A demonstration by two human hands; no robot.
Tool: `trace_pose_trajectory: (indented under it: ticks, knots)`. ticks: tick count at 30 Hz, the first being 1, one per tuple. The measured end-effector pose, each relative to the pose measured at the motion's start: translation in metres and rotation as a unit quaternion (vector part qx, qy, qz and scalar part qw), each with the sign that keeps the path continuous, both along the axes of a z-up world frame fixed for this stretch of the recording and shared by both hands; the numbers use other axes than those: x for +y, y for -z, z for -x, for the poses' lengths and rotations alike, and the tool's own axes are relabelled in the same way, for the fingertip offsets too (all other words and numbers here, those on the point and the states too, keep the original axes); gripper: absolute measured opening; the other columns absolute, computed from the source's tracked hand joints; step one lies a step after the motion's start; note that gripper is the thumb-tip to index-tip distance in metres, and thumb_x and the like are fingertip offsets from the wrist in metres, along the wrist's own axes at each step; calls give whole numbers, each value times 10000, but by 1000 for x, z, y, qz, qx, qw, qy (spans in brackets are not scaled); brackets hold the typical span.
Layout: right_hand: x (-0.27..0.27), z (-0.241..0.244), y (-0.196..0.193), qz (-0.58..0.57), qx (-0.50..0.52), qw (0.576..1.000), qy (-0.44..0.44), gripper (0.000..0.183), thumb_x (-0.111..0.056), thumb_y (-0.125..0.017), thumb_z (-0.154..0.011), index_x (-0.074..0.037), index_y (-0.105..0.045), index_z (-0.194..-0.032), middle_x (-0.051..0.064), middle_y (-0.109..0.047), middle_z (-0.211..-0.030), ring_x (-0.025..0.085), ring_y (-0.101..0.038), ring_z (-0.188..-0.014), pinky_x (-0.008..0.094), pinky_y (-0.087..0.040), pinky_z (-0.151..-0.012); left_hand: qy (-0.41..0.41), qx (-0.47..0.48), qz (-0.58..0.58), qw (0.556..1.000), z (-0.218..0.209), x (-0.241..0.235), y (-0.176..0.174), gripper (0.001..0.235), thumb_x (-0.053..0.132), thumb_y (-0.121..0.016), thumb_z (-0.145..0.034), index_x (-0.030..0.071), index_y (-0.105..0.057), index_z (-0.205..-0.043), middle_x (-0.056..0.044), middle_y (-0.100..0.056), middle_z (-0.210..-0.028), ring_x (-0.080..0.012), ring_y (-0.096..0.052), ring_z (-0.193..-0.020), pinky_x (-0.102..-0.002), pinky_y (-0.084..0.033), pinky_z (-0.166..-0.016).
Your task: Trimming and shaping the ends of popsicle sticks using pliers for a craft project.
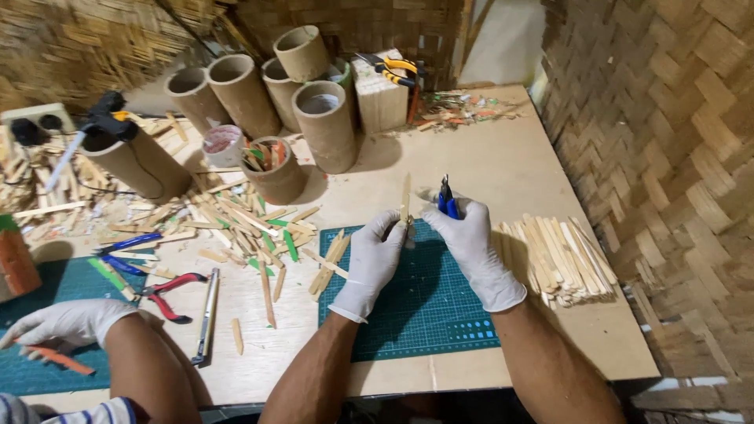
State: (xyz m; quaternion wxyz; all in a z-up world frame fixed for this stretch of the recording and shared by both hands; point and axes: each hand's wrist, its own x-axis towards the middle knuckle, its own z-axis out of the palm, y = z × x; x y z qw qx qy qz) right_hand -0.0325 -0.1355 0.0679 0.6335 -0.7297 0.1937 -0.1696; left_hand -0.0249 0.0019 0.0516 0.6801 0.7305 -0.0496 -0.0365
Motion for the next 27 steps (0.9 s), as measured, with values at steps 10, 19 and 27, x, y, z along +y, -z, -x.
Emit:
trace_pose_trajectory:
  ticks: [10,19,27]
  knots:
    - [-6,6,1,-56,-25,998,15,232,-158,-914,-710,-97,-691,-681,36,-619,-523,88,-572,-497,202,-467,-537,52,-47,-114,991,-1,-1,8,101,94,-705,-871,133,-791,-909,-71,-736,-695,-131,-669,-613,-289,-541,-603]
    - [-2,6,9,-322,-95,941,46,189,-81,-800,-872,-48,-614,-879,50,-573,-680,136,-589,-560,315,-546,-603,-3,26,61,998,10,-7,-8,137,96,-716,-875,72,-779,-994,-81,-760,-738,-115,-677,-587,-215,-475,-545]
    - [4,7,11,-401,-72,913,38,166,-88,-781,-903,-34,-627,-926,59,-593,-757,137,-611,-617,305,-550,-635,-32,54,138,988,10,-10,-18,74,96,-709,-908,24,-726,-906,-133,-766,-770,-141,-697,-591,-226,-480,-603]
